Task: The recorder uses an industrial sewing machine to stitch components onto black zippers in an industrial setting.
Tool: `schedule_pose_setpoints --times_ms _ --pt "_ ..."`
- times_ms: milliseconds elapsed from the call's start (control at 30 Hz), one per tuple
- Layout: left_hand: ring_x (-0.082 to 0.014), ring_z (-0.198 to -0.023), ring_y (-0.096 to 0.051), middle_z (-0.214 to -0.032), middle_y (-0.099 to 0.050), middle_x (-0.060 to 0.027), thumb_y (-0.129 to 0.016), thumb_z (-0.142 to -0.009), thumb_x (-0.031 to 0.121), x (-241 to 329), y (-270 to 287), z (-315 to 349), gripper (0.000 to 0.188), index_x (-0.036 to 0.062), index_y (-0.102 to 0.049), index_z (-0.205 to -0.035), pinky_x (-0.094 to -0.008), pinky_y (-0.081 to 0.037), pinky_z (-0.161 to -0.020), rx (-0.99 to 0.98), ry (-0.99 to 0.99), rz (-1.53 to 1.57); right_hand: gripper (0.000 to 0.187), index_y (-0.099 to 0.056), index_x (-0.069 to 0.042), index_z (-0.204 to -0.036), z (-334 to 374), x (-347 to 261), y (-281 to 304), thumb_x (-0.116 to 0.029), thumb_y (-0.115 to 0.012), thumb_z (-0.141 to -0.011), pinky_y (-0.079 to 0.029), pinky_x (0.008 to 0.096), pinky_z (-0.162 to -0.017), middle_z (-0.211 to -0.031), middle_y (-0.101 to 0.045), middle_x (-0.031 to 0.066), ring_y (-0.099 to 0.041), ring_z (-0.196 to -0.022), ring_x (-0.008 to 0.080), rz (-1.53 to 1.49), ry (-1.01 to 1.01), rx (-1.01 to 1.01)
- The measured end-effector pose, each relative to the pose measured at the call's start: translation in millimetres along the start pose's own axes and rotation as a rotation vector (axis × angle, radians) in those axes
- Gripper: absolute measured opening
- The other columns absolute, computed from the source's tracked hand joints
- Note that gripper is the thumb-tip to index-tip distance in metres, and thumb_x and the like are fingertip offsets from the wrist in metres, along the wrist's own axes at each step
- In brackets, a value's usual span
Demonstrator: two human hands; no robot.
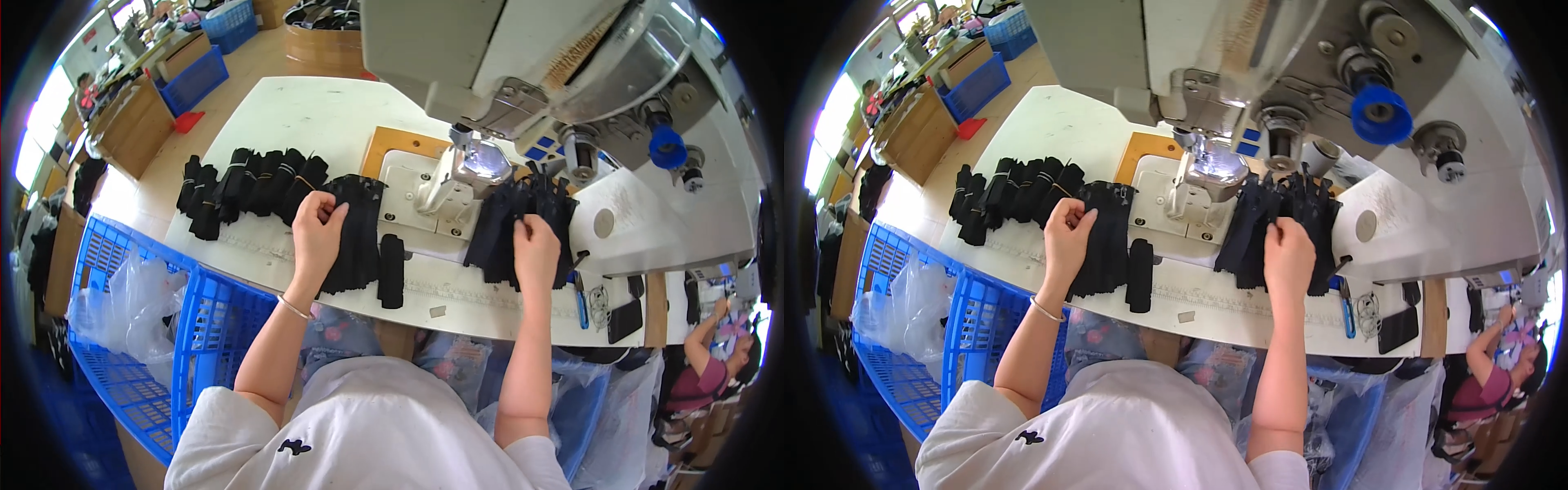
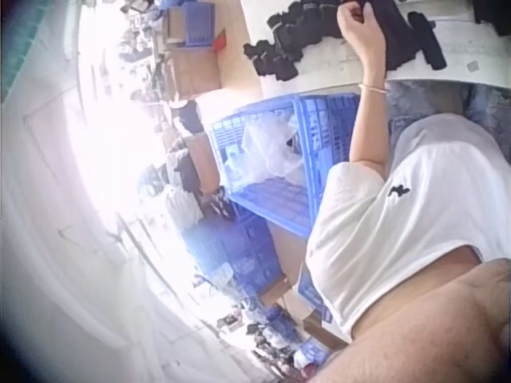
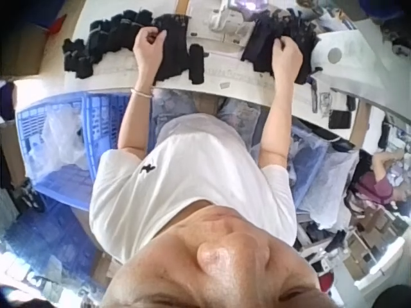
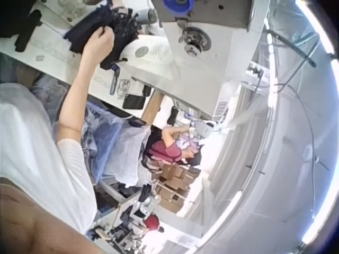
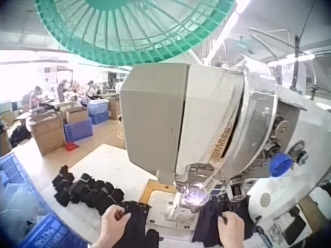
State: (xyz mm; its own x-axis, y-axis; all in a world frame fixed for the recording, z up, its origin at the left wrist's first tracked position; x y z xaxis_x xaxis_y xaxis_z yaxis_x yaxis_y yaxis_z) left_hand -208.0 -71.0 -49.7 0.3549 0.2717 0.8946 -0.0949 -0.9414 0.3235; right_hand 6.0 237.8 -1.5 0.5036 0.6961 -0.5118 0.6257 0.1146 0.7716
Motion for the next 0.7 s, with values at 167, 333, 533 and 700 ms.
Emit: schedule_pose_setpoints --times_ms 167,333,533,700 --pt "-0.0212 -0.087 -0.049 -0.093 -0.055 -0.0090 -0.069 -0.074 0.001 70 15 20 0.030 0.0013 -0.058 -0.101 -0.0318 -0.043 -0.081 0.155 -0.211 -0.317 0.020 -0.059 0.001 -0.105 -1 31 6 -0.014 -0.048 -0.097 -0.046 0.0276 -0.056 -0.076 -0.062 0.0081 -0.059 -0.061 0.0124 -0.757 -0.135 0.104" --pt "-0.0289 -0.095 -0.056 -0.104 -0.058 -0.0143 -0.066 -0.082 0.009 128 -66 77 0.029 0.0026 -0.058 -0.109 -0.0356 -0.045 -0.084 -0.458 -0.354 0.095 0.024 -0.056 -0.002 -0.116 11 -7 20 -0.009 -0.041 -0.099 -0.043 0.0230 -0.058 -0.079 -0.058 0.0051 -0.050 -0.060 0.0088 -0.787 -0.068 0.051" --pt "-0.0110 -0.087 -0.056 -0.100 -0.059 -0.0075 -0.061 -0.091 0.015 111 -149 121 0.028 -0.0031 -0.059 -0.112 -0.0294 -0.048 -0.080 -0.745 0.248 0.805 0.036 -0.048 -0.002 -0.127 78 -42 12 -0.002 -0.053 -0.091 -0.044 0.0212 -0.067 -0.082 -0.061 0.0045 -0.054 -0.072 0.0071 -0.788 0.019 -0.109" --pt "-0.0065 -0.080 -0.055 -0.087 -0.061 -0.0038 -0.073 -0.081 0.016 96 -146 133 0.025 -0.0056 -0.062 -0.086 -0.0266 -0.048 -0.070 -0.736 0.156 0.307 0.032 -0.056 -0.004 -0.118 114 -10 1 0.000 -0.061 -0.086 -0.048 0.0237 -0.065 -0.077 -0.068 0.0076 -0.061 -0.068 0.0092 -0.554 -0.163 -0.203"
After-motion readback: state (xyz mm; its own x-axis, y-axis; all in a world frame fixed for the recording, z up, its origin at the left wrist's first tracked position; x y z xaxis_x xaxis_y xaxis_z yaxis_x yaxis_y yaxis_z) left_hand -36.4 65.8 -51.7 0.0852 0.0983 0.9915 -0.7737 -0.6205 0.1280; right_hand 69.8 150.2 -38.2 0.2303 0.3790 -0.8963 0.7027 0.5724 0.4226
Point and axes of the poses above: each hand's wrist, its own z-axis away from the middle knuckle, its own y-axis out of the back of the hand, x = y × z, the point moved 10 cm from there along -z, towards the middle knuckle
